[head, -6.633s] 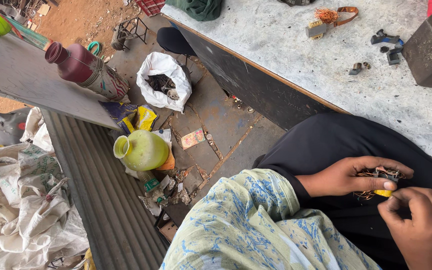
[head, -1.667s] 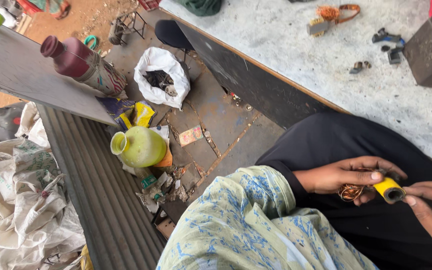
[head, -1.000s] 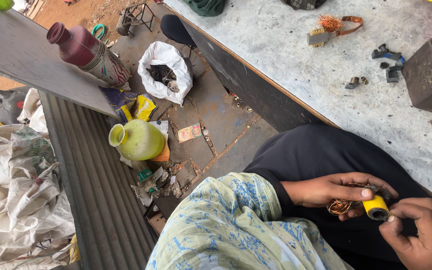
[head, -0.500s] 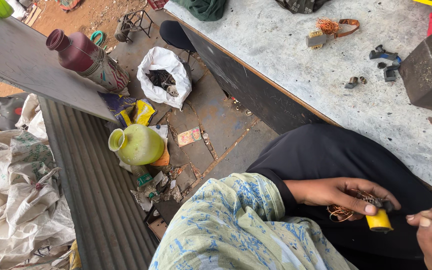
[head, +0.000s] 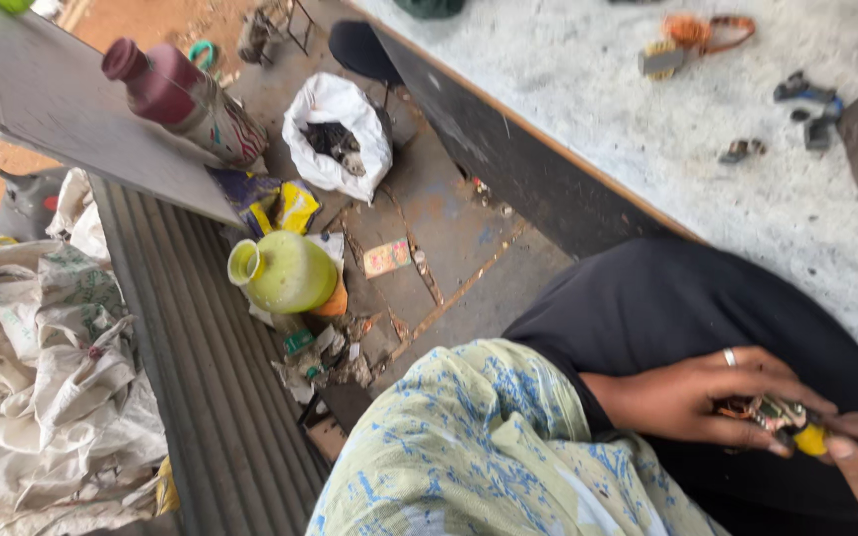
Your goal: The person sits on the floor and uses pliers to strip the yellow insulation from a copper wire coil. They repeatedly cut and pull the insulation to expose the copper wire underneath, handling the coil and tool with both hands.
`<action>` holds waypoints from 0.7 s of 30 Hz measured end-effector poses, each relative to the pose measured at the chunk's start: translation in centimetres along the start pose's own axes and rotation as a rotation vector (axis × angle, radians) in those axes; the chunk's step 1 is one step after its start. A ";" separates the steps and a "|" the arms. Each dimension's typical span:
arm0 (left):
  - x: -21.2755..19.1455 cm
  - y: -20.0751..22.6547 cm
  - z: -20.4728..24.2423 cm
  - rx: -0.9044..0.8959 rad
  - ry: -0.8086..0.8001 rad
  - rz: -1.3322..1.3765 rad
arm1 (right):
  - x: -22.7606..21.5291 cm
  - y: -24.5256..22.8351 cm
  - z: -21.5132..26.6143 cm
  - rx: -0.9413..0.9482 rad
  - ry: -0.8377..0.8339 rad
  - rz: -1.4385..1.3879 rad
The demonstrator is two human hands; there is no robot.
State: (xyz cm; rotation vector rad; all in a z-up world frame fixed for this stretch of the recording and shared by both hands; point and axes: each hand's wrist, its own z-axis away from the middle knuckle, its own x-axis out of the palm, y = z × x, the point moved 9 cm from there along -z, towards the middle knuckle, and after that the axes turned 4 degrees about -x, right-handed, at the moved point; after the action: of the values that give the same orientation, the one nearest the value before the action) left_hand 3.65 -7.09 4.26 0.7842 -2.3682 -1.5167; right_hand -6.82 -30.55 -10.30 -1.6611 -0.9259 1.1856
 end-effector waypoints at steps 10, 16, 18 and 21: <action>1.9 -2.3 0.8 -0.071 -0.106 -0.032 | -0.8 0.9 0.5 -0.098 0.018 0.107; 1.8 -1.2 0.6 -0.012 -0.104 -0.133 | -0.2 -3.2 0.3 -0.105 0.006 0.226; 1.8 -0.9 0.6 0.023 -0.093 -0.168 | 0.0 -3.9 -0.1 -0.038 -0.005 0.340; 2.2 -0.8 0.5 0.055 -0.108 -0.235 | 0.2 -5.2 -0.1 -0.034 -0.010 0.401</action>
State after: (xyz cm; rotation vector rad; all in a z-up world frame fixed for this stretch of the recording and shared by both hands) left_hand 1.80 -8.16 3.07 1.0512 -2.4774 -1.6263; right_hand -7.08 -28.61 -5.45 -1.9284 -0.6359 1.4476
